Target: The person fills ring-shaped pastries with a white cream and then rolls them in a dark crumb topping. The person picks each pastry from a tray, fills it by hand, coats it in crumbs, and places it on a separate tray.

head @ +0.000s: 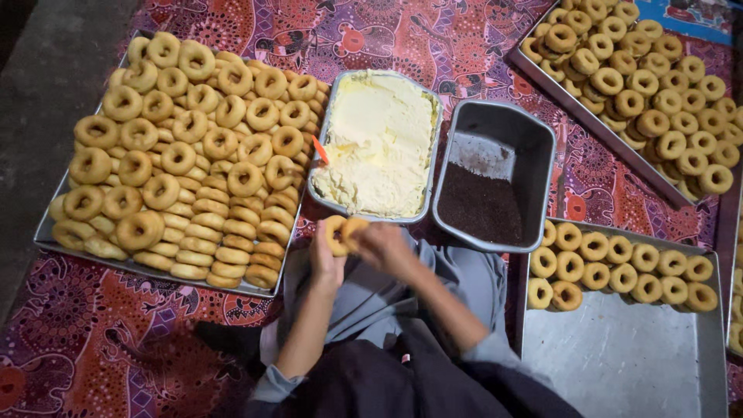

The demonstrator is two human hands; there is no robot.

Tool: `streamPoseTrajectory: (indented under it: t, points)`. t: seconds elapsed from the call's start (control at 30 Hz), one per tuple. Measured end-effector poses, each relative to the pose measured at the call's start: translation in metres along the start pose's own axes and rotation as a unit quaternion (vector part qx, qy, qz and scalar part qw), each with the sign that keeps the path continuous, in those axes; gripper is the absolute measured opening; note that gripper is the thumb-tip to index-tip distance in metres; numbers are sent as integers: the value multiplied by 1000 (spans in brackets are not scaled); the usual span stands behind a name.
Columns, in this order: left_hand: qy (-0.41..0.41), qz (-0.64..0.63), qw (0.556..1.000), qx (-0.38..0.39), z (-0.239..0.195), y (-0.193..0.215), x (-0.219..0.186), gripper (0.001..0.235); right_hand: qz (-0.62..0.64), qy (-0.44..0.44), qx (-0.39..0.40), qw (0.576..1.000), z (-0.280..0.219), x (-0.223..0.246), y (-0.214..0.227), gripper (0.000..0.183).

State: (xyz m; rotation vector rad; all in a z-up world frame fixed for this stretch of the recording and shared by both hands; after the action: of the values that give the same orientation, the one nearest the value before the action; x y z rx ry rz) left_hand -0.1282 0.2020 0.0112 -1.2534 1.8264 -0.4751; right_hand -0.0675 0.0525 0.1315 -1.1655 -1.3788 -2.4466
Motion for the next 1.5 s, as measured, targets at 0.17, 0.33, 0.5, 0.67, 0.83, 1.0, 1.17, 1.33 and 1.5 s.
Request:
streamPoseTrajectory:
  t: [0.17,0.33,0.5,0.67,0.83,1.0,1.17,1.33,1.5]
  points:
    - [42,-51,998,-22,12,5,-4,57,-90,17,-71,993,41,-26,40,33]
    - [55,-59,995,65,24,-1,7,57,63,58,-60,995,37,-6,24,27]
    - [-1,-86,992,97,27,7,19,46,-150,-86,-72,982,35,-17,34,22]
    - [86,-70,993,39,34,10,25,57,17,30,-66,997,31,-10,30,26]
    - [10,-69,996,57,35,5,28,51,-73,-55,-128,988,27,-15,31,24]
    - [80,-86,991,58,33,-9,32,59,94,47,-95,990,20,-4,47,28]
    - [7,-65,994,83,29,-29,40,51,-16,19,-121,992,-20,10,72,32]
    - [57,5,987,147,24,-73,76,50,-36,63,-173,982,-54,-32,94,31]
    - [126,123,975,138,34,-136,103,37,-147,-233,-201,940,-135,-158,141,19]
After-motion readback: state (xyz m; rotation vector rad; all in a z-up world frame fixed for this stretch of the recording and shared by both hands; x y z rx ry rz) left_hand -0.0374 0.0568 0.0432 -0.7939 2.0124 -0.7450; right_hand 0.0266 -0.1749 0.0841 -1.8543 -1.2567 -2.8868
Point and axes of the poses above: each hand's wrist, its own z-axis towards the middle knuckle, its own y-axis out of the back of the hand, x = y × z, the point moved 3 cm from there along z, towards the middle knuckle, and after that the axes turned 10 degrees about y, right-handed, at the moved point
